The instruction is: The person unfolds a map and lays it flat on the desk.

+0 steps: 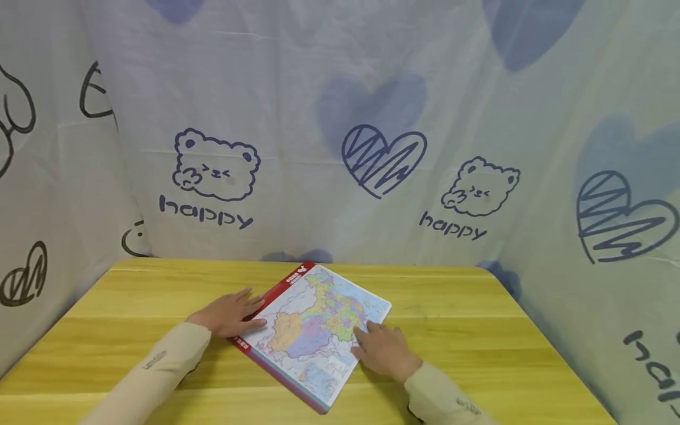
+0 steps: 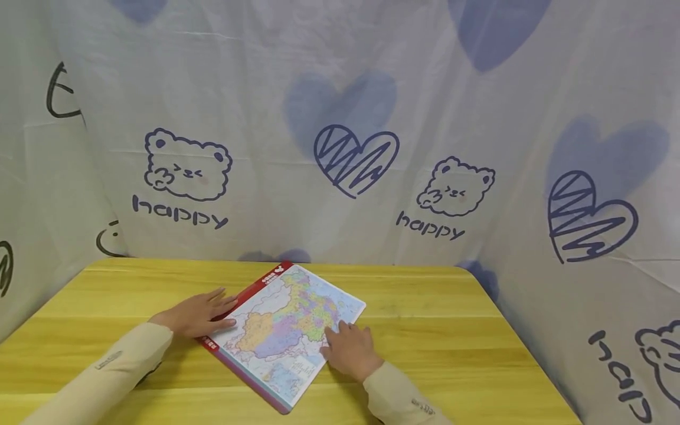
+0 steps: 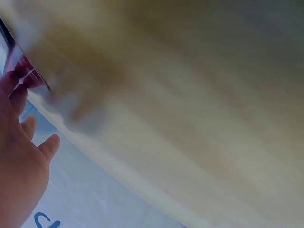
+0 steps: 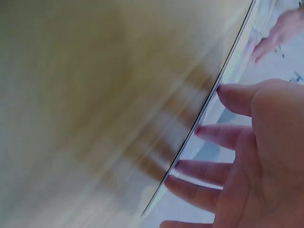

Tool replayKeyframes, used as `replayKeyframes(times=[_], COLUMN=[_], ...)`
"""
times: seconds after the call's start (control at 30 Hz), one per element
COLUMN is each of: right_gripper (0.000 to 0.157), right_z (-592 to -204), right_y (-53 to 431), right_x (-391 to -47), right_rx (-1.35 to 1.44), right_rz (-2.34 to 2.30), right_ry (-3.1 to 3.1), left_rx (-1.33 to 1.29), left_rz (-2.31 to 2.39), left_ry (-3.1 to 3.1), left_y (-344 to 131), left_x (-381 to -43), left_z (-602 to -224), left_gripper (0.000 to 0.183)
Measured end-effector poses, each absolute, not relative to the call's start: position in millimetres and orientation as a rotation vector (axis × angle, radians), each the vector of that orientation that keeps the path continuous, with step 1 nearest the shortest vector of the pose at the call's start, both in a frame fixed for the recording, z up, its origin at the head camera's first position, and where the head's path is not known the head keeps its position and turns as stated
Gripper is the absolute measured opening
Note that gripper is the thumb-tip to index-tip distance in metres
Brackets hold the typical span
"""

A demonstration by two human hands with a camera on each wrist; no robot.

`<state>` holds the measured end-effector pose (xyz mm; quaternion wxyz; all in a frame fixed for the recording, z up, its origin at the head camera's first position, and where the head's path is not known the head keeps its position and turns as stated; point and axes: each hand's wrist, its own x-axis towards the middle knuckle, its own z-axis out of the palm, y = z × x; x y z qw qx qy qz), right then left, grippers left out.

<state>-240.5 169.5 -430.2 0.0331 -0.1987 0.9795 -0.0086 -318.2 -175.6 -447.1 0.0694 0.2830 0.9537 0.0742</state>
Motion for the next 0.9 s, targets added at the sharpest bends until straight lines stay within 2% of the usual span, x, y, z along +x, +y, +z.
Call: replayKeyframes(times=[0.43, 0.77, 0.9], right_gripper=[0.047, 0.058, 0.06], right_z=[-431, -434, -433], right_y=[171, 157, 150], right_x=[-277, -301, -306], right_rx=[-0.51, -0.44, -0.435], right_rz=[-0.171, -0.241, -0.247], right_ry=[2.91, 2.877, 2.863], left_rx=[0.846, 0.932, 0.954], left_rz=[0.309, 0.258, 0.29], left_ry=[2.815, 2.854, 2.838], left_y=[-197, -204, -211], left_x=[-292, -270, -264], left_z=[-444, -446, -445], left_gripper=[0.072, 0.076, 0.072])
